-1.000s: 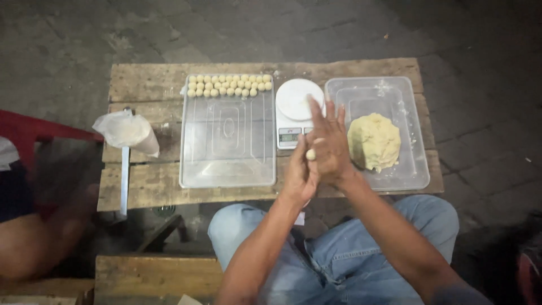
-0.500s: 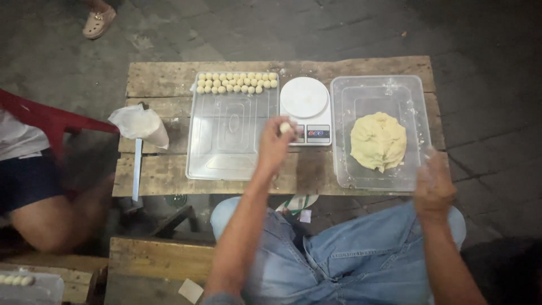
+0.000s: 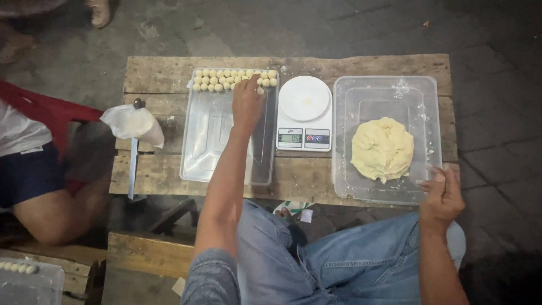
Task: Portioning dough by weight using a digital scale and rolling each portion into a small ball.
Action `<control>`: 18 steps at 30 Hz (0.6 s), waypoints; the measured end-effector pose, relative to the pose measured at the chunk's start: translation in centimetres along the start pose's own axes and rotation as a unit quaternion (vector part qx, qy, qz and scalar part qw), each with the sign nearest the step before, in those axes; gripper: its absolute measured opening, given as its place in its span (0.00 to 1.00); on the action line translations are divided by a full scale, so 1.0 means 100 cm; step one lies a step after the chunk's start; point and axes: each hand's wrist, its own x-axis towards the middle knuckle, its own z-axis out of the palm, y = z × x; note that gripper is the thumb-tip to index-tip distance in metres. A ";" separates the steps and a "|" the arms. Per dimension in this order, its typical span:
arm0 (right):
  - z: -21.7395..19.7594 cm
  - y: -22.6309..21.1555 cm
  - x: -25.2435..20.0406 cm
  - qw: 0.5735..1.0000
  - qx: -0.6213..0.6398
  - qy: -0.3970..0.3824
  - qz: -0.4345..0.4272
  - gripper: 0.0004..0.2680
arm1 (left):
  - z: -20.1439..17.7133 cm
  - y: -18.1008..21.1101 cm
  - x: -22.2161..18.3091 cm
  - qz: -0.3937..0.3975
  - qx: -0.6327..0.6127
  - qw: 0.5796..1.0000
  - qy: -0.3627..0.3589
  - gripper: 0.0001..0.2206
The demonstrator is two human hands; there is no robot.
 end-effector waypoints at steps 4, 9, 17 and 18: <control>0.002 -0.008 0.000 0.999 0.029 0.006 0.029 0.13 | 0.018 -0.007 0.005 0.067 0.056 0.996 0.024 0.25; 0.002 -0.009 0.001 1.000 0.017 0.004 0.025 0.13 | 0.028 -0.009 0.004 0.098 0.115 0.985 0.087 0.21; 0.000 -0.001 -0.001 0.998 0.024 0.017 0.049 0.13 | 0.024 -0.004 -0.006 0.022 0.176 0.980 0.091 0.15; 0.000 0.000 -0.001 0.998 0.023 0.018 0.048 0.13 | 0.026 -0.004 -0.006 0.022 0.175 0.980 0.091 0.15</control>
